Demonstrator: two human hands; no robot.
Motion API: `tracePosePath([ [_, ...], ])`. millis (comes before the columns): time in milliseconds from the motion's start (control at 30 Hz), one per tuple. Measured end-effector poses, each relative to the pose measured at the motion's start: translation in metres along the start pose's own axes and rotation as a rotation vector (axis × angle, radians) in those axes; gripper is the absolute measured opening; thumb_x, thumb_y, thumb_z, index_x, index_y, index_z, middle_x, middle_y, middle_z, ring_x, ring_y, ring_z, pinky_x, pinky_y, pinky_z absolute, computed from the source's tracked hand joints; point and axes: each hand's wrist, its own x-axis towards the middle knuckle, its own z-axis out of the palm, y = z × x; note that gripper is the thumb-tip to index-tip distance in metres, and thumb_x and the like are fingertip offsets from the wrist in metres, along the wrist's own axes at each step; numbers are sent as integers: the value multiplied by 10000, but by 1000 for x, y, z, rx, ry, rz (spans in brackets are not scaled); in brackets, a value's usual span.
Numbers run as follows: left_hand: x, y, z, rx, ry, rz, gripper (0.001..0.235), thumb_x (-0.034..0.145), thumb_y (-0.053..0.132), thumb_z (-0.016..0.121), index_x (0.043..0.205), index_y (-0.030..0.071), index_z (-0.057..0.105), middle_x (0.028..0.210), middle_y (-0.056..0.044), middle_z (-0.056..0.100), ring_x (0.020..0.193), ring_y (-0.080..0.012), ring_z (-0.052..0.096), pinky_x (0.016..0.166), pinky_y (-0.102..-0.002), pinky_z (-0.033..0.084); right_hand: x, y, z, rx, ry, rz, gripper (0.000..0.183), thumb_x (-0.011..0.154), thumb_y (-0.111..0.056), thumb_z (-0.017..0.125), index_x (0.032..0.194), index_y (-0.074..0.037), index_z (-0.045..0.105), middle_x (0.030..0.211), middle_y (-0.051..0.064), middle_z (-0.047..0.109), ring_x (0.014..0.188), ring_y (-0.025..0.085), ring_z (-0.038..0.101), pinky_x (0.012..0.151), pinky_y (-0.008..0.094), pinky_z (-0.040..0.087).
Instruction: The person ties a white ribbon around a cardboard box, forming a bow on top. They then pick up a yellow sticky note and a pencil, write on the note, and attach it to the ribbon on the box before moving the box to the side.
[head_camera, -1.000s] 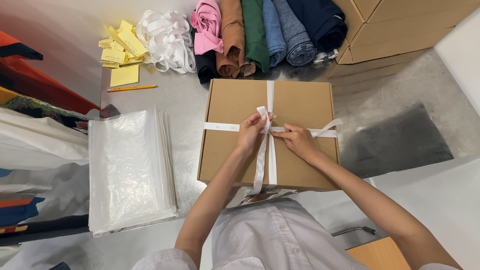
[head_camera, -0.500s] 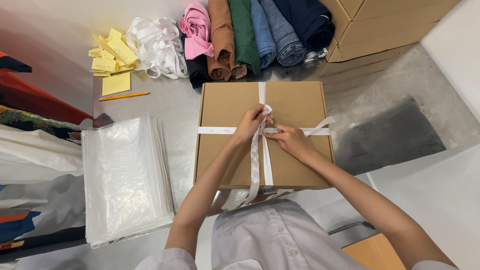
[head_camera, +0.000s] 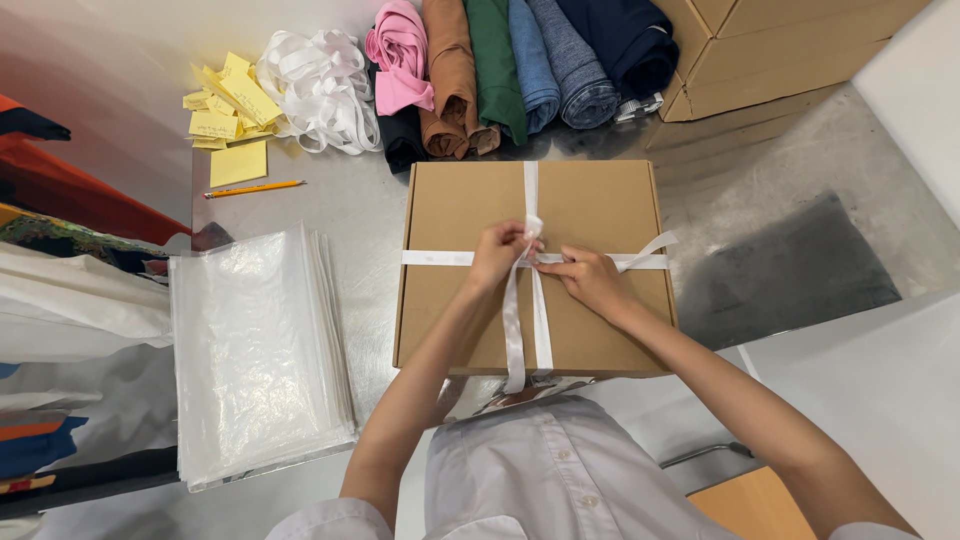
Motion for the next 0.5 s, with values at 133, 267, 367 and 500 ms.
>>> tracePosePath([
  [133,5,-8,-10,184,-253,97,135,983,-21,564,1064,-1,670,822,-115,722,702,-147,712,676,-253,593,0,4,3,6,-7,18,266,911,-100,641,960,-312,794,686,17,450,687,241,617,627,322,517],
  [267,9,-10,-16,550,-272,213,117,1017,3,510,1047,59,608,729,-89,693,610,-160,707,608,-275,597,2,15,1,79,-48,45,349,894,-80,643,1018,-367,798,679,27,471,703,258,628,656,338,528],
  [367,2,-6,-8,765,-231,266,209,918,-11,612,1089,92,550,798,-111,696,724,-271,722,692,-374,596,4,24,-11,181,-63,73,332,871,-51,661,1032,-303,804,711,57,572,763,312,667,683,381,544],
  [500,-9,-4,7,923,-142,287,317,871,-9,666,1110,118,500,890,-145,702,871,-373,734,804,-457,594,4,53,-6,137,-27,118,307,919,-83,662,1108,-289,789,795,26,658,834,269,701,730,346,558],
])
